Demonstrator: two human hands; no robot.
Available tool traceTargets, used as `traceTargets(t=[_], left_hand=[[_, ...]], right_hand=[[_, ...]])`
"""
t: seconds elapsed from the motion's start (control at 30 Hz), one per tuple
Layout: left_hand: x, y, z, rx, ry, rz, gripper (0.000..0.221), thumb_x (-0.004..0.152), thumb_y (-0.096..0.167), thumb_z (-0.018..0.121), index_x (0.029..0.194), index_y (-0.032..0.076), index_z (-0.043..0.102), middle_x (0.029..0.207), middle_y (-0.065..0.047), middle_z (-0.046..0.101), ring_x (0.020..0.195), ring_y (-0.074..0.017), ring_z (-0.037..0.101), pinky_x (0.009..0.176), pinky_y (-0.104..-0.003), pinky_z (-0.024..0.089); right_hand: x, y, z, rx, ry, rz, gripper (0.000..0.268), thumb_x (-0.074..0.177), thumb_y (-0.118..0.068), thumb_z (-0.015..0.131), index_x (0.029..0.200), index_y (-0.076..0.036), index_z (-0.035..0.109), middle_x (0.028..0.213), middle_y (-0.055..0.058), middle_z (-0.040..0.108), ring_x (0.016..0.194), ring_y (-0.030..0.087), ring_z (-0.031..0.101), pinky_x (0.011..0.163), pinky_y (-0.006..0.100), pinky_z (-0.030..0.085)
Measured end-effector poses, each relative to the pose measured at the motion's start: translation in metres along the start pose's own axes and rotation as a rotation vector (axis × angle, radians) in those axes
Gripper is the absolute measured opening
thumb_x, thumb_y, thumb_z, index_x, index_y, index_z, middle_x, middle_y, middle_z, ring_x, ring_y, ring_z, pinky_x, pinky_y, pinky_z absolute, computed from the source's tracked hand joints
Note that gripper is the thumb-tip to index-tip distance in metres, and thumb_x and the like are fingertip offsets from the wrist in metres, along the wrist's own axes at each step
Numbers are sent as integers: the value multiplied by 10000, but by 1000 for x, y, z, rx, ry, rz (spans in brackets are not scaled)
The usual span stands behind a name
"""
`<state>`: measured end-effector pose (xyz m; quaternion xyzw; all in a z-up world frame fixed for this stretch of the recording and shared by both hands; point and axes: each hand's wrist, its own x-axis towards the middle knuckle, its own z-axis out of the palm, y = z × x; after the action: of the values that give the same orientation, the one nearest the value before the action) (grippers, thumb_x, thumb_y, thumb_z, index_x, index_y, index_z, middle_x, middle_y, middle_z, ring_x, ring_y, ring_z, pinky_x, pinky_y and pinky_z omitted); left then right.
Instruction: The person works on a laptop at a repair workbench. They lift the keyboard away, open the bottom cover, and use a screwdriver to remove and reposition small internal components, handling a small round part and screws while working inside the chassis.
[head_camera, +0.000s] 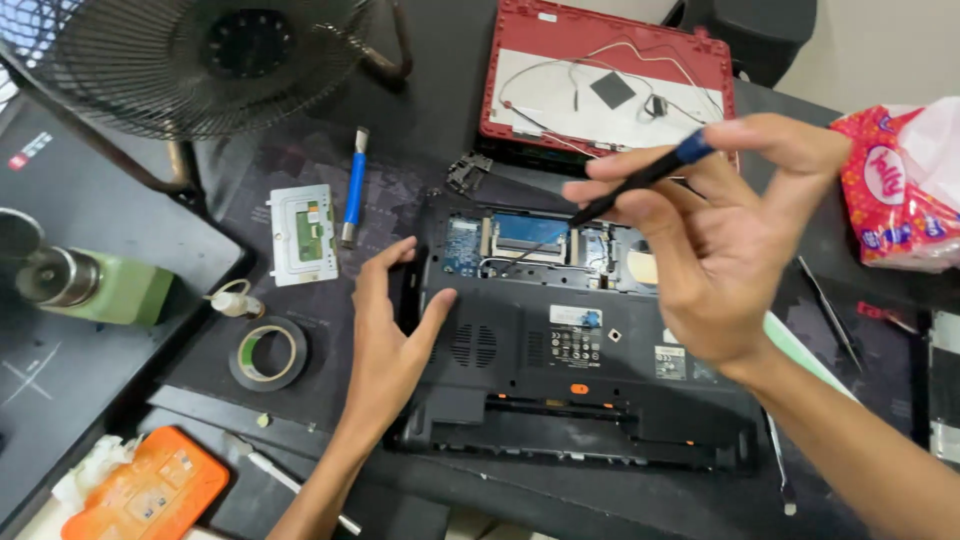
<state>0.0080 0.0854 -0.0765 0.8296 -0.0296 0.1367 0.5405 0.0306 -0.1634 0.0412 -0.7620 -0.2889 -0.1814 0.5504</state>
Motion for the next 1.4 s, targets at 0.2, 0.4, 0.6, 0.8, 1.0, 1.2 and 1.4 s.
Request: traceTargets(t=[0.2, 0.4, 0.6, 0.8, 1.0, 1.2, 1.4], left_hand=[[-1, -6, -1, -16, 26, 54, 561, 908, 172, 762, 1402, 43, 528, 1307, -139, 604, 1241, -304, 555, 1080, -401, 407], [0, -9, -2, -18, 30, 73, 537, 915, 222, 747, 1376, 40, 540, 1283, -147, 605, 1224, -326, 554, 1067, -420, 400], [0, -9, -2, -13, 27, 93, 530, 911, 235, 749, 1362, 37, 553, 1277, -148, 600, 1217, -329, 556, 1066, -419, 400], [0, -7, -2, -17, 32, 96, 519, 907, 234, 749, 1351, 42, 560, 1260, -135, 612, 1195, -314, 571, 1041, -411, 414], [0, -5, -3, -16, 22, 79, 522, 900, 221, 757, 1351, 44, 562, 1251, -134, 614, 1185, -313, 573, 1033, -411, 409], [1, -4, -3, -15, 23, 80, 525, 901, 225, 757, 1353, 43, 561, 1272, -138, 612, 1203, -321, 564, 1039, -411, 408], [1, -3, -2, -9, 13, 58, 530, 890, 227, 760, 1345, 41, 564, 1264, -135, 615, 1190, -317, 566, 1030, -413, 411]], right_hand=[[30, 10, 53, 178, -94, -2, 364, 1144, 53, 449, 1346, -108, 193, 1272, 282, 622, 1103, 331, 727, 947, 367, 636], [34, 16, 71, 137, -123, -25, 317, 1149, 20, 437, 1313, -106, 196, 1300, 278, 621, 1111, 312, 726, 947, 353, 634], [27, 35, 85, 134, -76, -76, 443, 1056, 32, 615, 1279, -95, 254, 1163, 171, 533, 987, 229, 662, 892, 325, 635], [34, 23, 92, 74, -27, -109, 400, 1018, 28, 643, 1262, -47, 336, 1213, 136, 492, 1100, 214, 653, 969, 324, 609], [47, 11, 96, 107, 8, -50, 356, 998, 12, 665, 1212, -36, 384, 1141, 94, 560, 1067, 152, 632, 989, 272, 553], [47, 17, 94, 128, 14, -4, 325, 1023, 49, 672, 1221, -3, 420, 1204, 92, 549, 1124, 148, 611, 1037, 277, 542], [44, 25, 90, 154, -45, -72, 355, 1046, 56, 702, 1261, -15, 428, 1165, 96, 530, 1138, 169, 644, 1030, 281, 574]])
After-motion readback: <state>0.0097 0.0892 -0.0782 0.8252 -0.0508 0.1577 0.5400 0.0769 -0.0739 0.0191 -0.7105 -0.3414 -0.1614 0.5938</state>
